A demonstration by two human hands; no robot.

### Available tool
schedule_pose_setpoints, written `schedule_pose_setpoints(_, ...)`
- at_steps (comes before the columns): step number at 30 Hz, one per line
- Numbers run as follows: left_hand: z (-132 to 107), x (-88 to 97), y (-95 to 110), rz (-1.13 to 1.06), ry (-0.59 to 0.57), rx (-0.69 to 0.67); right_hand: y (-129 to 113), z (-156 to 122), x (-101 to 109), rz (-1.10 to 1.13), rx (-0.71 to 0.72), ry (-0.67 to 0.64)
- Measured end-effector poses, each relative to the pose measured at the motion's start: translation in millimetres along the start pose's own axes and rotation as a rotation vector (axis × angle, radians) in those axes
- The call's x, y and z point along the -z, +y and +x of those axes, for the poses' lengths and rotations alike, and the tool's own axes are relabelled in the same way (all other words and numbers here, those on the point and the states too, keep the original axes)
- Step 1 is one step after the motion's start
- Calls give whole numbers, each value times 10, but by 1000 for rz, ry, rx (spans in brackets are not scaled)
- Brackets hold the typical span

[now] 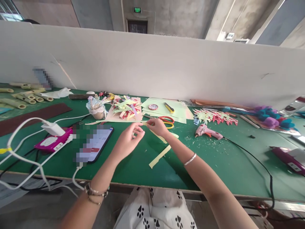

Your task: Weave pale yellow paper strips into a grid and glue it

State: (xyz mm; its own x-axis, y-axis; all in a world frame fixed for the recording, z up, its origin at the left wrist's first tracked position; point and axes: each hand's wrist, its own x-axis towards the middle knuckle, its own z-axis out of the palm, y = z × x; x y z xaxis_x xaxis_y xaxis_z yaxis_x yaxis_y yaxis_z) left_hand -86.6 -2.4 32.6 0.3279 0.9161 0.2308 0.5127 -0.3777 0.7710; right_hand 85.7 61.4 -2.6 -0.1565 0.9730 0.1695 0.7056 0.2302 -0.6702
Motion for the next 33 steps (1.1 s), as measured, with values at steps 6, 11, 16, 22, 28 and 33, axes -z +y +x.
schedule_pose_setpoints(6,456,-412,-44,-515,-327,198,-98,-264,301,852,-2,136)
schedule_pose_setpoints(11,477,-800,76,-966,-484,287,-53,-423,268,1063,-39,378)
schedule_pose_setpoints(16,406,-856,26,-863,-481,235,126,-462,227,1096,-160,368)
schedule_pose_setpoints(22,425,-792,-35,-749,-383,225,229,-484,263,1094,-189,351)
schedule_pose_setpoints(28,481,-624,-71,-411,-409,95,247,-538,328,1086,-214,276)
schedule_pose_setpoints(33,475,-517,-93,-153,-416,-49,297,-609,476,676,-121,195)
